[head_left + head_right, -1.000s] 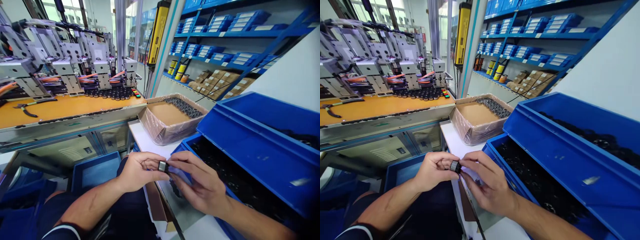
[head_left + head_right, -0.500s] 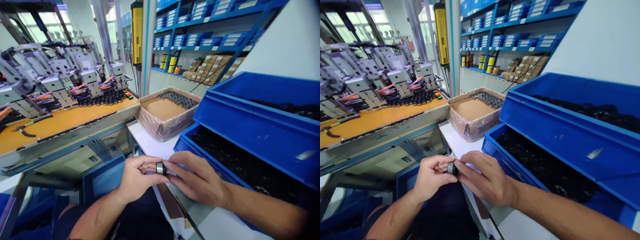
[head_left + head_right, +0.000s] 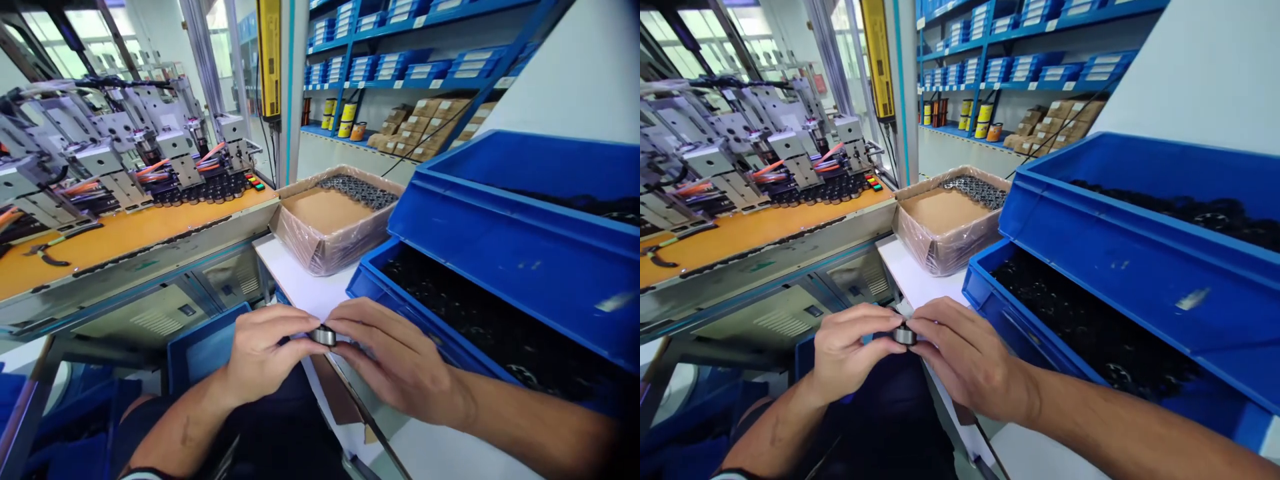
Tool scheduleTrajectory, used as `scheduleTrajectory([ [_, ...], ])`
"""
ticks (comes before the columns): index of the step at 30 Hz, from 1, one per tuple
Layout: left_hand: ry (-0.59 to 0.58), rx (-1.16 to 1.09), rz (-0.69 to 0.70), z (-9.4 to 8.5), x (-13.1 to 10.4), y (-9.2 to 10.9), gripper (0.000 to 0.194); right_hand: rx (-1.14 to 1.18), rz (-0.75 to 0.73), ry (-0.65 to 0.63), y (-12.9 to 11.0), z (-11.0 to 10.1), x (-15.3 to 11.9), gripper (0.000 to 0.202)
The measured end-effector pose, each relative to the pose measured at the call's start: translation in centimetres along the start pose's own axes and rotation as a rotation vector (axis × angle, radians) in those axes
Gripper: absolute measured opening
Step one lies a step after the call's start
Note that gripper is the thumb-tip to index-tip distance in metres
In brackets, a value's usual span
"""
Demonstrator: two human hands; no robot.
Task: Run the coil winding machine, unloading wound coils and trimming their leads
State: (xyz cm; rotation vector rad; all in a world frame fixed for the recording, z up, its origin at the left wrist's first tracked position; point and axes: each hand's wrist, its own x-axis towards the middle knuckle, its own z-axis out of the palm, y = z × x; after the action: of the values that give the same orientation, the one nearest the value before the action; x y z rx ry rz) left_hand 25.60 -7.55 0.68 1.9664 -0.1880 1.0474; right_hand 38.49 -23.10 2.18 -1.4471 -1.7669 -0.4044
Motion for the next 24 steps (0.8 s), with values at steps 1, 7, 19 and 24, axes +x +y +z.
scheduleTrajectory([
  [1, 0.015, -0.030, -0.030, 0.2, -0.1, -0.1, 0.028, -0.005, 0.001, -0.011, 0.0, 0.0, 0.0, 0.028],
  [7, 0.084, -0.558, -0.496, 2.3, -1.3, -0.9, 0.038, -0.057, -0.074, -0.006, 0.4, 0.4, 0.1, 0.033],
  [19, -0.033, -0.777, -0.476, 2.2, -1.7, -2.2, 0.029, 0.008, 0.027, -0.006, 0.3, 0.1, 0.6, 0.028],
  [24, -0.073, -0.706, -0.568, 1.8, -1.3, -2.4, 0.031, -0.084, -0.001, -0.043, 0.5, 0.3, -0.2, 0.026],
])
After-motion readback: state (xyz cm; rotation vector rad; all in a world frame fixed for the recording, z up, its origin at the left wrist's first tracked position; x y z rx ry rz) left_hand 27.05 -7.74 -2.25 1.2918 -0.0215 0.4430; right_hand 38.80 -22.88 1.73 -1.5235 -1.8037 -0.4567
